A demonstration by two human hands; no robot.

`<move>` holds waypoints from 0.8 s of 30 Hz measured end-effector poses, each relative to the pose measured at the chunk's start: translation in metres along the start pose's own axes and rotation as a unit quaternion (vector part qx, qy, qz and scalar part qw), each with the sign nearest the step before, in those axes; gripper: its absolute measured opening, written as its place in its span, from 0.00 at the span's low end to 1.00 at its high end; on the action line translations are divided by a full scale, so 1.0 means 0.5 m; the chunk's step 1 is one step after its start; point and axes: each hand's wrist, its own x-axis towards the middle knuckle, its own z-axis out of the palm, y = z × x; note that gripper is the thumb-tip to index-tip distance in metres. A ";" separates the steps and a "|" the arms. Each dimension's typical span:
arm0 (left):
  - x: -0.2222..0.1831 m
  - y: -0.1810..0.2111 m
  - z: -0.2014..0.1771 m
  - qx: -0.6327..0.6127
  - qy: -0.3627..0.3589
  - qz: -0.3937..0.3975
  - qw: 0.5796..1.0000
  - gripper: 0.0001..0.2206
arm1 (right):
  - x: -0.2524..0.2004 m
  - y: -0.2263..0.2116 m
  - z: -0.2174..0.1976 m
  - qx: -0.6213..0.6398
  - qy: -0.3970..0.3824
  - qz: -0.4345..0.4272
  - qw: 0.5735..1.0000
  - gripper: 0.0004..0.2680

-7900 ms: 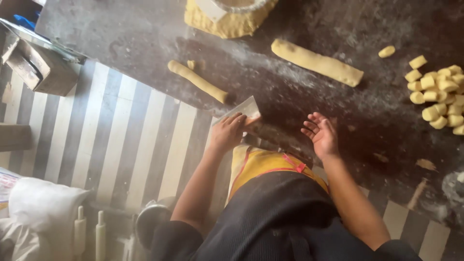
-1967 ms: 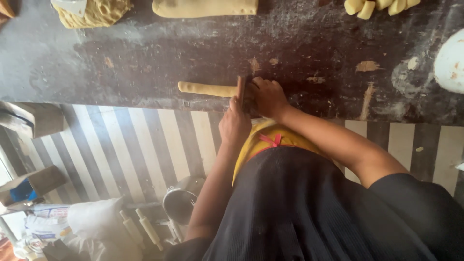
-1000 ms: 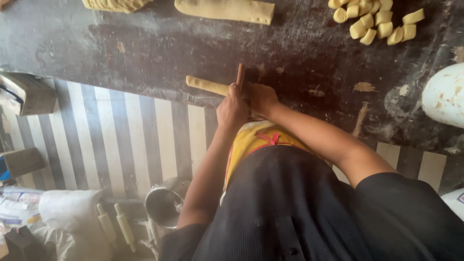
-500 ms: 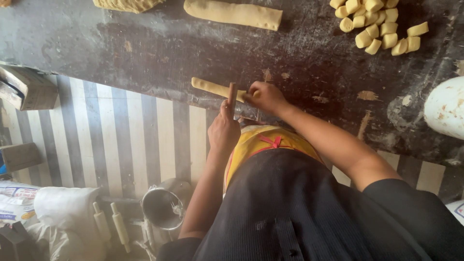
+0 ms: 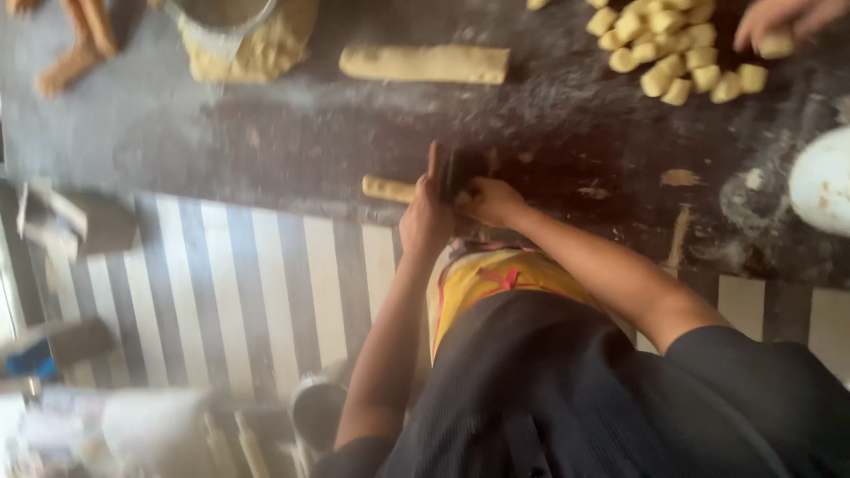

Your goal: Rolling and cutting dough into small pieces for baking in a bakery environment.

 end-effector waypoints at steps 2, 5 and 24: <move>-0.021 0.028 -0.037 -0.025 0.007 0.033 0.999 0.23 | -0.017 0.055 -0.040 0.176 -0.004 0.085 0.981 0.14; -0.020 -0.009 -0.011 -0.031 0.011 0.062 0.998 0.25 | -0.055 0.140 -0.118 0.463 0.013 0.178 0.868 0.17; -0.037 -0.076 -0.089 -0.053 0.098 0.470 0.875 0.22 | -0.139 0.120 -0.093 0.361 0.464 -0.034 0.808 0.14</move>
